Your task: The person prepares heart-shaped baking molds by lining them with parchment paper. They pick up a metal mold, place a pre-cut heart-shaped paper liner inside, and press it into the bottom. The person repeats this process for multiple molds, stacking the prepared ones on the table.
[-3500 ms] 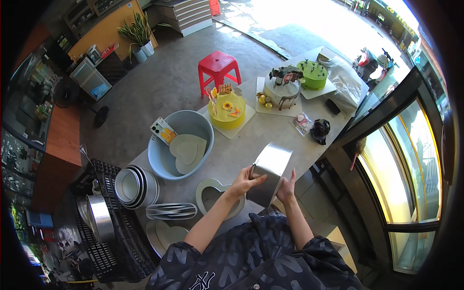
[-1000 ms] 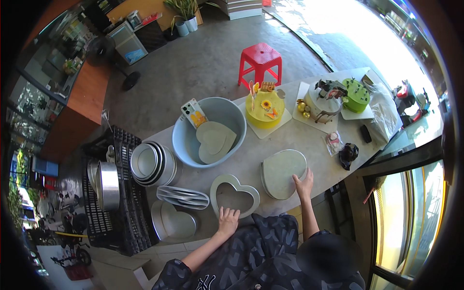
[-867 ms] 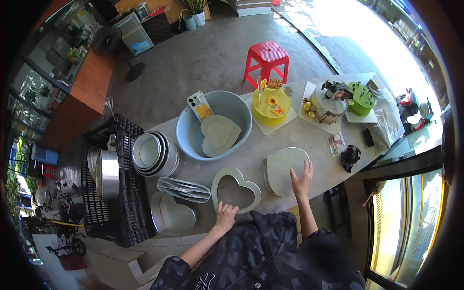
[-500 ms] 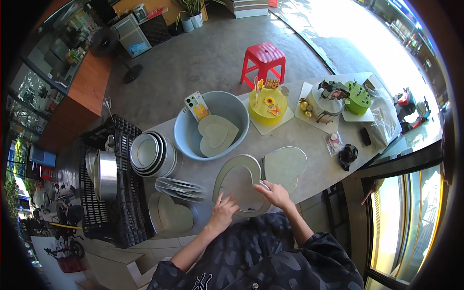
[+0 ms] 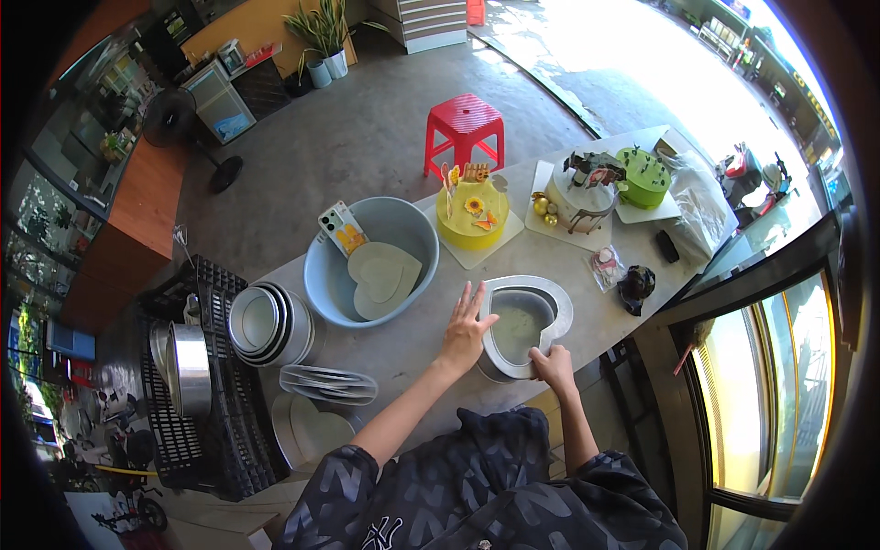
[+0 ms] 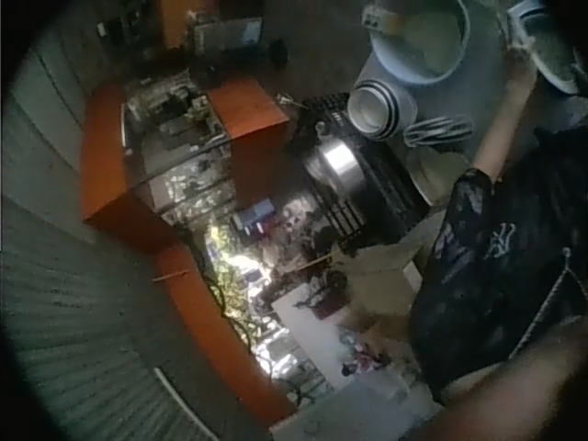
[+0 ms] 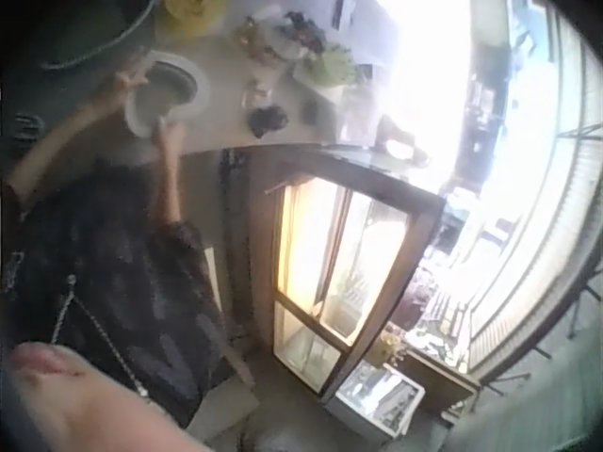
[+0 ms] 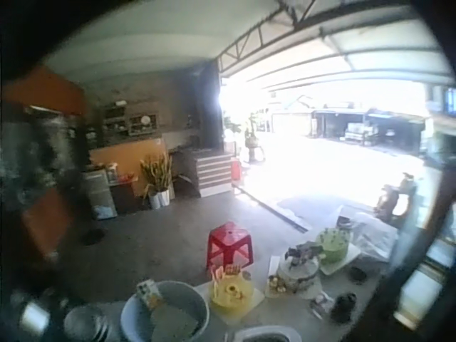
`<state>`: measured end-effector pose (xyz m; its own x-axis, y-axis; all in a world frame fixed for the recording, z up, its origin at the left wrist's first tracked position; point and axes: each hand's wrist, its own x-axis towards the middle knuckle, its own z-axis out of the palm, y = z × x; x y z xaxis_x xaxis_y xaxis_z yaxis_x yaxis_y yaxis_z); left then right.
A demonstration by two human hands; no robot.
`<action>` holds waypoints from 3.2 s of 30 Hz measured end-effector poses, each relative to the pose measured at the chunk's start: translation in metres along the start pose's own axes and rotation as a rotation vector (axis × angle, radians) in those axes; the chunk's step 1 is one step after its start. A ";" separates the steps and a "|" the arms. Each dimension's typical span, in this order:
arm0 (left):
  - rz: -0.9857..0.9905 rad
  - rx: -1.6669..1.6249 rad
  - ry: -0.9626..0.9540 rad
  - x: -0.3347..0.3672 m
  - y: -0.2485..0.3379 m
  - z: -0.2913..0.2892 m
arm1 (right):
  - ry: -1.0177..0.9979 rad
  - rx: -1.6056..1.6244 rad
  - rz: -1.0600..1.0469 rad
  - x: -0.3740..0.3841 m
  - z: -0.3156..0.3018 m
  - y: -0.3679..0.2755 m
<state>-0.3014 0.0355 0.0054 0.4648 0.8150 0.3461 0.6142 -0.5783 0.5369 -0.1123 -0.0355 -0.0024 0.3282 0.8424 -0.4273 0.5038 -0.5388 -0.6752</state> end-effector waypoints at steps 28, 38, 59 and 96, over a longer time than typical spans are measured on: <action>-0.204 0.098 -0.146 -0.026 0.013 0.020 | 0.146 -0.403 -0.049 0.004 -0.003 0.000; -0.286 -0.065 -0.103 -0.028 0.016 0.015 | -0.102 -0.090 0.122 0.009 -0.011 0.011; -0.401 -0.314 0.078 -0.032 0.039 0.028 | -0.216 0.545 0.212 0.019 0.002 0.043; -0.649 -0.765 -0.067 -0.057 0.010 0.057 | -0.044 0.269 0.101 0.008 0.002 0.035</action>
<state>-0.2856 -0.0189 -0.0527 0.2352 0.9467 -0.2202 0.1980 0.1752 0.9644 -0.0933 -0.0482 -0.0305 0.3284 0.7872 -0.5221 0.2386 -0.6039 -0.7605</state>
